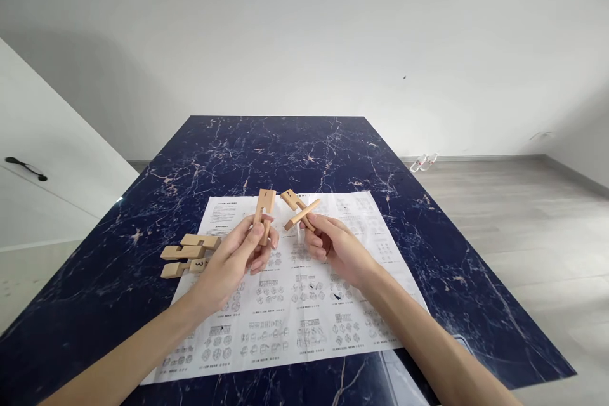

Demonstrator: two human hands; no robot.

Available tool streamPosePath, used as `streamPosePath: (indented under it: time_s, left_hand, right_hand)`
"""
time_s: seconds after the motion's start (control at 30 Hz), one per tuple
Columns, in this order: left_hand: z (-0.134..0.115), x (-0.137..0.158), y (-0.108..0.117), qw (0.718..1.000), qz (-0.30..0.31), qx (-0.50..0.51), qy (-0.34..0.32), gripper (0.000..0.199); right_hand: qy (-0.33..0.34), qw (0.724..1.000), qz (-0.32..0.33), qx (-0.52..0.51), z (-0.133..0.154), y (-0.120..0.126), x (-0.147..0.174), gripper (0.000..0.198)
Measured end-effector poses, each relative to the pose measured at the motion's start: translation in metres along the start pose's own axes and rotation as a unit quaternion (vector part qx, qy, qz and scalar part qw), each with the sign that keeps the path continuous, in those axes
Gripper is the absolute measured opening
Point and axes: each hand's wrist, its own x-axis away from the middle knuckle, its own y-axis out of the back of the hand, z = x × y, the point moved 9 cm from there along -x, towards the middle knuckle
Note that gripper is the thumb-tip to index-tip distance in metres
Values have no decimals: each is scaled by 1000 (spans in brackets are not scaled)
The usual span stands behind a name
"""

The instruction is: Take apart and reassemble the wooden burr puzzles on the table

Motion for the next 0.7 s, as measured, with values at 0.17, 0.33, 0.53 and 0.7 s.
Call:
streamPosePath:
  time_s: [0.17, 0.33, 0.53, 0.7]
  left_hand:
    - [-1, 1, -5, 998, 29, -50, -14, 33]
    - [-2, 4, -5, 998, 29, -58, -17, 38]
    - [-4, 9, -3, 998, -6, -54, -34, 37]
    - [2, 8, -2, 998, -15, -62, -28, 38]
  right_hand:
    - [-23, 996, -7, -83, -4, -1, -1, 29]
    - [-53, 983, 29, -173, -13, -20, 2, 26]
    - [-90, 963, 63, -245, -31, -37, 7, 23]
    - [-96, 957, 79, -263, -34, -44, 10, 20]
